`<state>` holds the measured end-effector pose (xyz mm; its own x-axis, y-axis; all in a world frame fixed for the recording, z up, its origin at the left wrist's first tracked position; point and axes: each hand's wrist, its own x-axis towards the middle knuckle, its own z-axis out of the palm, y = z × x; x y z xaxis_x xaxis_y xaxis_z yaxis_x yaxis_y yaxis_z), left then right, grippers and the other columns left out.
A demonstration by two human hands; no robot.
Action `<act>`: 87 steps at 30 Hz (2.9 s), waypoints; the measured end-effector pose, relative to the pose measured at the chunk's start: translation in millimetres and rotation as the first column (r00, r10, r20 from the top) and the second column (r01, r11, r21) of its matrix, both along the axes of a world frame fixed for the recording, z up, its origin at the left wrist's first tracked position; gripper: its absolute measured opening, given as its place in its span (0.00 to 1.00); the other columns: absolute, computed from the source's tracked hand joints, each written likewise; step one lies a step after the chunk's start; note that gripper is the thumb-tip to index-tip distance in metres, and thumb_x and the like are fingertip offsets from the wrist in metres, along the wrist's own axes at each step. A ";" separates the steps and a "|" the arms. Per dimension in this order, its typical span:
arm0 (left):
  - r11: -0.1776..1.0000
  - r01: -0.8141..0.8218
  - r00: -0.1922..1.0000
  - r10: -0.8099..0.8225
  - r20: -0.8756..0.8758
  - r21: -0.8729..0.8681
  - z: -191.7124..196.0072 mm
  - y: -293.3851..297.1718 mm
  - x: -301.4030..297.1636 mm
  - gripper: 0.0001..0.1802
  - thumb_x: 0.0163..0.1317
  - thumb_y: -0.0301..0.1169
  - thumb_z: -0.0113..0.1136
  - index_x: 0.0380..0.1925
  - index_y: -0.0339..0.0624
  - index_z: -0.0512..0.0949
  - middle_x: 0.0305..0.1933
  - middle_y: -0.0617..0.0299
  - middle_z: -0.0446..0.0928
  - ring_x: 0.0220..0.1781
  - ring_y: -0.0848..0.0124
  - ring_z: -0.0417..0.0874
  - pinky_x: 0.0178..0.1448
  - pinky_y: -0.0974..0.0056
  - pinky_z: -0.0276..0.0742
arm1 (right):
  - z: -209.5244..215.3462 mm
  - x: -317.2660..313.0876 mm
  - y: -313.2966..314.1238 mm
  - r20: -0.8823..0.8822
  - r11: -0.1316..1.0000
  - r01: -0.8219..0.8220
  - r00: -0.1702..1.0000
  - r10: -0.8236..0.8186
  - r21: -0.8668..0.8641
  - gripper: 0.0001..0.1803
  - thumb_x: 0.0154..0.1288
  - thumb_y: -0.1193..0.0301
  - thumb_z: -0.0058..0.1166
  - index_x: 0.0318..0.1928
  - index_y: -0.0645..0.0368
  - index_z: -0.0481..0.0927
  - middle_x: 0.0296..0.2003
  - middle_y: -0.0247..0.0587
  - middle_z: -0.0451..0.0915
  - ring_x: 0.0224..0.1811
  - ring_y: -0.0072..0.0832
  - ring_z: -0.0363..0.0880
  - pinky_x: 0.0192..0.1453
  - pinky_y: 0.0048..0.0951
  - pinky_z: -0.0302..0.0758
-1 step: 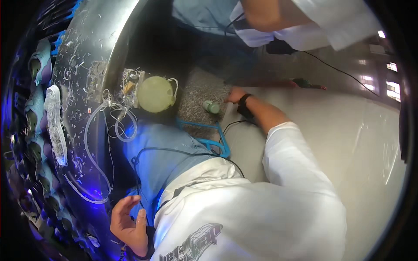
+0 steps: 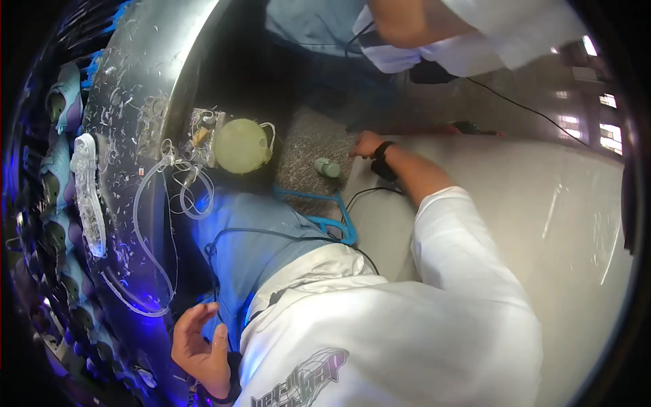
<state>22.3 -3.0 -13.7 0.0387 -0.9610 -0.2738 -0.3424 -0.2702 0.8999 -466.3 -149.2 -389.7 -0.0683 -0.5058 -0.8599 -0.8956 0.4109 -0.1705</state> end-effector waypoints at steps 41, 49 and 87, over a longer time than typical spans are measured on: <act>0.738 -0.626 0.779 0.603 -0.172 -0.251 -1.3 95.0 128.2 0.05 0.67 0.20 0.67 0.41 0.30 0.83 0.34 0.59 0.86 0.34 0.76 0.87 0.42 0.70 0.84 | 326.0 624.5 -20.3 0.072 0.375 -0.250 0.743 0.666 -0.893 0.18 0.66 0.58 0.59 0.35 0.61 0.90 0.35 0.53 0.89 0.40 0.50 0.91 0.46 0.49 0.86; 0.769 -0.595 0.802 0.585 -0.118 -0.234 -13.2 103.6 130.0 0.07 0.66 0.18 0.67 0.43 0.29 0.83 0.36 0.57 0.86 0.35 0.76 0.87 0.43 0.71 0.84 | 321.5 621.0 -18.0 0.359 0.566 0.058 0.824 0.438 -0.823 0.17 0.64 0.64 0.56 0.33 0.69 0.87 0.33 0.64 0.86 0.40 0.60 0.88 0.45 0.54 0.84; 0.991 -0.130 0.956 0.117 0.267 0.033 -13.9 -516.6 204.0 0.27 0.54 0.49 0.76 0.46 0.40 0.86 0.44 0.60 0.88 0.40 0.71 0.88 0.42 0.62 0.83 | 407.9 346.2 -7.9 0.971 0.715 0.699 0.158 -0.182 0.020 0.19 0.86 0.58 0.41 0.39 0.58 0.74 0.20 0.30 0.69 0.18 0.16 0.61 0.22 0.19 0.56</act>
<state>226.2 -519.5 -27.6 0.2335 -0.9298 -0.2846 -0.5274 -0.3670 0.7663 -120.1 -157.1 18.1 0.2354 -0.9299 -0.2827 0.2646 0.3412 -0.9020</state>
